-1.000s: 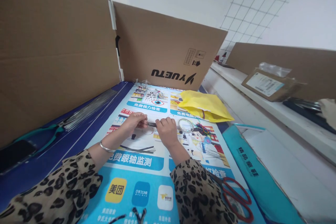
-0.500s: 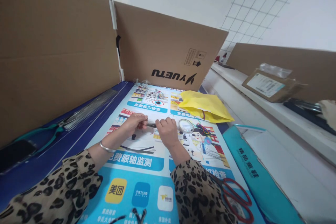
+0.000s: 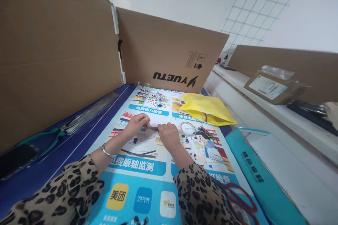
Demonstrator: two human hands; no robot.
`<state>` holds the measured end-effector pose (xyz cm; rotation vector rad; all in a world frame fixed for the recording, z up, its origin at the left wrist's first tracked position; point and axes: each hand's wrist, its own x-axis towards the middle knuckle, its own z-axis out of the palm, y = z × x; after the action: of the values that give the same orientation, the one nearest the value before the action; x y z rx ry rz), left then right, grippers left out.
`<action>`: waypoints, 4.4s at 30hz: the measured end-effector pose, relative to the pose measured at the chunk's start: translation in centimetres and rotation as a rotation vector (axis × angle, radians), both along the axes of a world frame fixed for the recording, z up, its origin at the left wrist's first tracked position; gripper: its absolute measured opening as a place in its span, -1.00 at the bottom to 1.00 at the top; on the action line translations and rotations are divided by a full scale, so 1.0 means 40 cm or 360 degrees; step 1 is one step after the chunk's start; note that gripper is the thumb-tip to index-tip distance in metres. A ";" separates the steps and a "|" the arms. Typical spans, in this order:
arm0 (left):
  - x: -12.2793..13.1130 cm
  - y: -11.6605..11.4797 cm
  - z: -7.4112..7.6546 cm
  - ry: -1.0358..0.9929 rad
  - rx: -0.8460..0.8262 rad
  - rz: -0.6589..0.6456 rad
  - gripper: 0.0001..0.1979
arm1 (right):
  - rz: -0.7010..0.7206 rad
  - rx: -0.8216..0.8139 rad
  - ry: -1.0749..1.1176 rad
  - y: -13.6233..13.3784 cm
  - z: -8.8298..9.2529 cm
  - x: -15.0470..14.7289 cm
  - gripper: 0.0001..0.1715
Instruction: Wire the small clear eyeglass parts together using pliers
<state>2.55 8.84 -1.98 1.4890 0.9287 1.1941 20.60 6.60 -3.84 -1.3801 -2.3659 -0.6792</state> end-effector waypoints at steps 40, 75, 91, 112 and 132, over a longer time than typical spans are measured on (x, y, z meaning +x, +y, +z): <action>-0.002 0.000 -0.013 0.0280 -0.0284 0.0041 -0.77 | 0.0216 0.0304 -0.0030 -0.010 0.005 -0.004 -0.75; -0.005 -0.011 0.001 0.0256 -0.0410 -0.0119 -0.81 | 0.0255 0.0349 -0.0103 -0.015 0.006 -0.005 -0.77; -0.004 -0.013 0.006 0.0359 -0.0371 -0.0110 -0.82 | 0.0262 0.0335 -0.0092 -0.015 0.005 -0.007 -0.78; -0.018 -0.008 -0.009 0.1345 0.0777 0.0087 -0.72 | 0.0016 -0.0403 -0.0077 -0.021 0.006 -0.026 -0.88; -0.020 -0.021 0.002 0.1666 0.1485 0.0105 -0.81 | -0.0221 -0.0905 0.0028 -0.024 0.055 -0.030 -0.70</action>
<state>1.77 7.99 -1.92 3.0060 1.1140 0.8630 19.40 5.65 -1.66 -1.7683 -2.5779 -0.0068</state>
